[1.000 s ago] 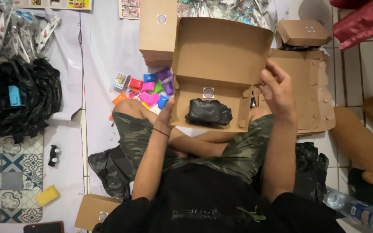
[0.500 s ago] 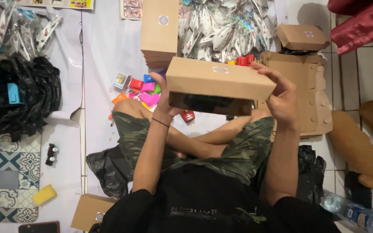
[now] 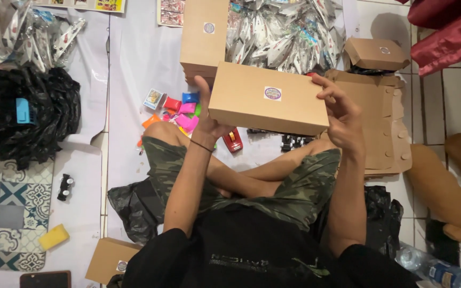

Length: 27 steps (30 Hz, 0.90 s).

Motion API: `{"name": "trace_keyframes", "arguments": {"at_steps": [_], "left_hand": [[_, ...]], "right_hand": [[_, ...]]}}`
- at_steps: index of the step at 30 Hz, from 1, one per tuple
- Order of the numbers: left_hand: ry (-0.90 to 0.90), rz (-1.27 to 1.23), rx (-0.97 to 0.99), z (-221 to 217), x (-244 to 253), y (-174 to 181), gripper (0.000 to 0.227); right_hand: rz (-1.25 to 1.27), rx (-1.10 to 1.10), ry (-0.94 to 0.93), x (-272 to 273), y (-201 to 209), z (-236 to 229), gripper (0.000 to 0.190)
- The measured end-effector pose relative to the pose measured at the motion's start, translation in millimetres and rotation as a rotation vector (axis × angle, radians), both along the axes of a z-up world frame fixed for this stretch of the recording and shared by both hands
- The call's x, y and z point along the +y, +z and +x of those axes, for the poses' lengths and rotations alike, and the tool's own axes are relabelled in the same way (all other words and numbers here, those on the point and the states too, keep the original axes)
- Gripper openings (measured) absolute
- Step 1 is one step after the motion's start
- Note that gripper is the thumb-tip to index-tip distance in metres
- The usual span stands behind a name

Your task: Assembling a small toy bus from components and packaging it into a labeled cardboard box.

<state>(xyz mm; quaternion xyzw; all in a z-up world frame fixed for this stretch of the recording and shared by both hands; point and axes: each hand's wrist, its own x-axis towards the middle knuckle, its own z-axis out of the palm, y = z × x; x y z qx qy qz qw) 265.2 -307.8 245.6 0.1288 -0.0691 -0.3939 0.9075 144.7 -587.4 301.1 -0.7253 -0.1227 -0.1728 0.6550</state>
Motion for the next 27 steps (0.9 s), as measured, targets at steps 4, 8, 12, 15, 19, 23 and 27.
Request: {"name": "trace_keyframes", "arguments": {"at_steps": [4,8,12,15,19,23,27], "left_hand": [[0.034,0.059,0.001,7.9,-1.5,-39.2,0.090],[0.070,0.086,0.013,16.5,-5.7,-48.5,0.080],[0.106,0.134,0.092,32.5,-4.1,-63.6,0.085],[0.109,0.107,0.119,40.4,1.2,-44.6,0.087],[0.158,0.119,0.104,48.1,8.8,-48.9,0.090],[0.235,0.128,0.021,38.5,17.7,-33.1,0.086],[0.213,0.133,0.013,37.5,21.8,-30.6,0.083]], "right_hand": [[-0.008,-0.019,0.016,0.4,-5.4,4.0,0.032],[-0.026,-0.076,-0.054,11.3,-2.1,7.4,0.033],[0.031,-0.073,-0.103,14.6,-14.1,5.6,0.064],[0.347,-0.019,-0.064,23.4,-38.7,0.2,0.064],[0.366,-0.016,-0.175,51.0,-42.7,-1.4,0.061],[0.252,-0.066,-0.425,76.1,-29.4,7.4,0.041],[0.247,-0.092,-0.489,80.8,-24.2,9.3,0.029]]}}
